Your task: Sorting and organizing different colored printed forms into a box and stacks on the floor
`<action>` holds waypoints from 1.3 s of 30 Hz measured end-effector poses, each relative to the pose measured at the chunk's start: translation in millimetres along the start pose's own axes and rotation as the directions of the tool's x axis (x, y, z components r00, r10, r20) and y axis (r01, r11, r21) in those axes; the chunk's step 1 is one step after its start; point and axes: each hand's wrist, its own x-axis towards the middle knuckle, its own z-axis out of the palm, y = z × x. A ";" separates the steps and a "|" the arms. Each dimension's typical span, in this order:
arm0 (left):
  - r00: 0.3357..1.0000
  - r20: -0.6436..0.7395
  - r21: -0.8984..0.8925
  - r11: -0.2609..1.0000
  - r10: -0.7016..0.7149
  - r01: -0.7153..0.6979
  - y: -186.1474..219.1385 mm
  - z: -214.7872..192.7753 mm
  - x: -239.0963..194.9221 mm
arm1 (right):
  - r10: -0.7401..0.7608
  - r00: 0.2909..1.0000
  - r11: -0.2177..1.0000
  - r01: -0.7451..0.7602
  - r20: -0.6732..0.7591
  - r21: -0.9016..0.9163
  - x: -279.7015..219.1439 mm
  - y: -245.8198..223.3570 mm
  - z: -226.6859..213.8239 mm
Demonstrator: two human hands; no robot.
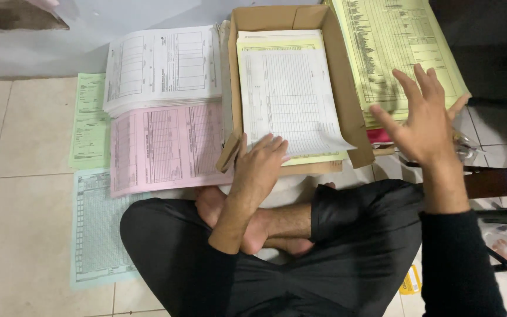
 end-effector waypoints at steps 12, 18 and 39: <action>0.915 -0.262 -0.586 0.804 -0.308 0.103 50.8 -41.3 -26.8 | -0.276 0.853 0.938 0.340 -0.442 0.071 -93.1 -72.4 77.1; 0.919 0.075 -0.994 -0.098 -0.388 0.040 36.0 -29.3 -50.5 | -0.092 0.890 0.946 0.218 -0.447 0.239 -154.0 -105.2 65.0; 0.692 -0.701 -0.354 0.927 -0.173 -0.127 -141.3 -110.6 7.1 | -0.262 0.871 0.945 0.319 -0.415 0.073 -129.4 -111.8 102.2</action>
